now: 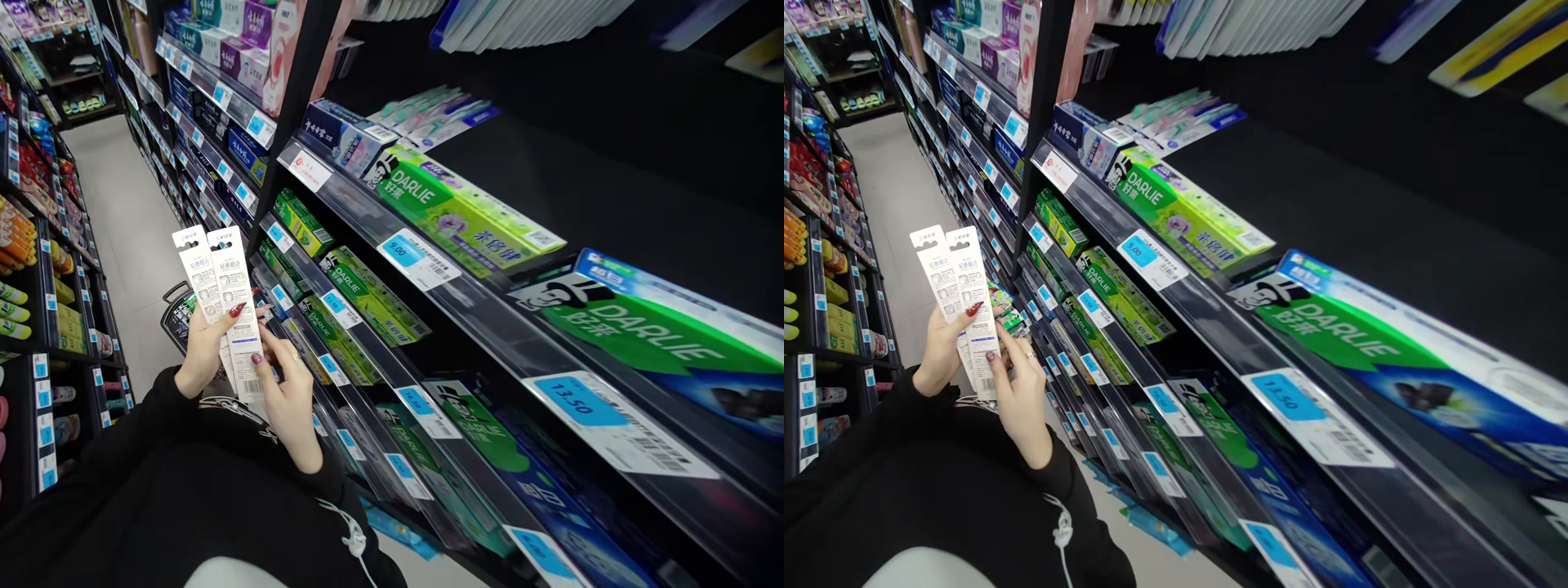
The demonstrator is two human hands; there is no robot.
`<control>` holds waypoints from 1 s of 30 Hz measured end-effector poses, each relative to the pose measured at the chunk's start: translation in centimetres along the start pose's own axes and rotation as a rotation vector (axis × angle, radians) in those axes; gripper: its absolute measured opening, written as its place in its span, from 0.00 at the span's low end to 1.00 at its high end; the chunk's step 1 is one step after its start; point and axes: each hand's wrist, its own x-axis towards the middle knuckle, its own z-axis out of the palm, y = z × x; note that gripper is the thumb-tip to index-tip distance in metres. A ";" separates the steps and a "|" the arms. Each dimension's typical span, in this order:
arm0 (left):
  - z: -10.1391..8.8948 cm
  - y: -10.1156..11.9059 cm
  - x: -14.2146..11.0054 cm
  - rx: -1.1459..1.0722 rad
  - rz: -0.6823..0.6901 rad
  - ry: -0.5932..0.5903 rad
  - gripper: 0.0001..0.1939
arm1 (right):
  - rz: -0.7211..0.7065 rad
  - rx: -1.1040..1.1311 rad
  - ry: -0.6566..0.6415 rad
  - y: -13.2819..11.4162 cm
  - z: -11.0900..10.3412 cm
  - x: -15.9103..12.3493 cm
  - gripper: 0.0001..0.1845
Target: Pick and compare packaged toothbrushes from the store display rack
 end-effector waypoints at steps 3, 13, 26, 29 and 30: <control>-0.3 0.1 0.3 -0.002 -0.015 -0.012 0.18 | 0.120 0.187 -0.057 0.5 -0.5 0.4 0.15; -0.7 0.1 1.2 0.014 -0.099 -0.059 0.18 | 0.305 0.318 -0.028 0.4 -0.5 1.3 0.09; -0.8 0.7 1.8 0.018 -0.094 -0.082 0.17 | 0.288 0.394 -0.050 1.0 -0.1 2.2 0.08; -0.9 0.6 1.4 0.017 -0.062 -0.134 0.18 | 0.237 0.365 -0.068 1.4 -0.3 2.0 0.07; -0.9 0.5 1.3 0.017 -0.059 -0.138 0.19 | 0.214 0.351 -0.075 1.5 -0.3 2.0 0.08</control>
